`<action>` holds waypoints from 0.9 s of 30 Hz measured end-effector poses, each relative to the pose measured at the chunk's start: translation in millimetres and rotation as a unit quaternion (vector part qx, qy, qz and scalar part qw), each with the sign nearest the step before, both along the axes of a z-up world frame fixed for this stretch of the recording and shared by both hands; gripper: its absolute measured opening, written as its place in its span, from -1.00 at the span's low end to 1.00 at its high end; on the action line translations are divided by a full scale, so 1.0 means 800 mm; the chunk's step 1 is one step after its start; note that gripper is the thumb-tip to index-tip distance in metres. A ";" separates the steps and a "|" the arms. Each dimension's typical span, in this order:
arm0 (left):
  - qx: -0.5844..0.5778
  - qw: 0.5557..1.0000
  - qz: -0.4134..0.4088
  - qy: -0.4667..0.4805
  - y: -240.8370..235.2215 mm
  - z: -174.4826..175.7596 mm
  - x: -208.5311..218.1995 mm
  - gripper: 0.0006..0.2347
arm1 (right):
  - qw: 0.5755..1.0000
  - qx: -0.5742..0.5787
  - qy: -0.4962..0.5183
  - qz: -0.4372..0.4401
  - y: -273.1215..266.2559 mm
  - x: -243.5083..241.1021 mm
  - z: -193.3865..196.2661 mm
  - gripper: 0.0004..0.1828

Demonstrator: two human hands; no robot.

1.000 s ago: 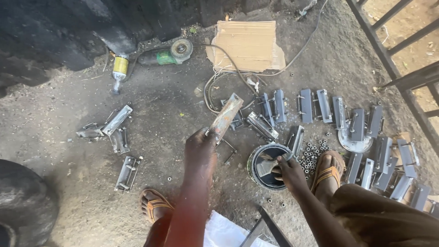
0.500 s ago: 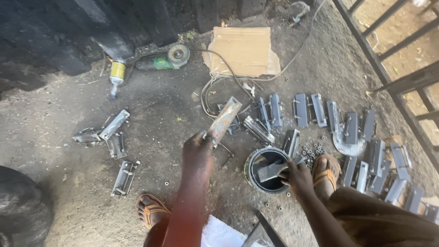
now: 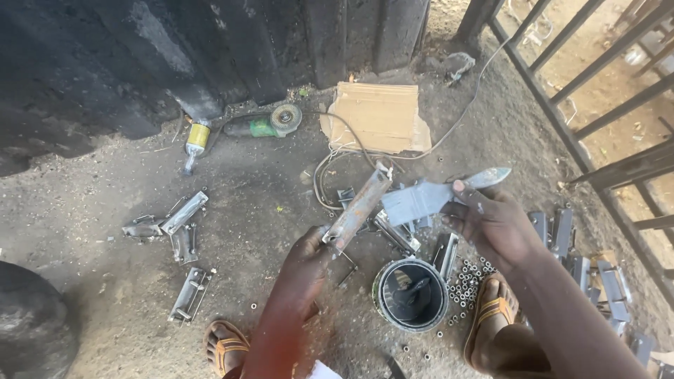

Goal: Painting small metal brackets with a paintbrush and grey paint in a workshop environment.

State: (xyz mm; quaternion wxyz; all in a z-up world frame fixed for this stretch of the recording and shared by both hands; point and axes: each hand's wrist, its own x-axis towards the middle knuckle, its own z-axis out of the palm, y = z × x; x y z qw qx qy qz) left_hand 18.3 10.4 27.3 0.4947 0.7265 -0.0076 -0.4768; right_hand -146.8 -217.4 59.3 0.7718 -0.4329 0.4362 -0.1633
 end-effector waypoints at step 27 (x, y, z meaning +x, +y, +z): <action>-0.115 0.967 0.217 -0.062 0.030 -0.039 0.005 -0.71 | 0.985 -0.160 0.040 0.057 0.018 0.051 -0.013 -0.59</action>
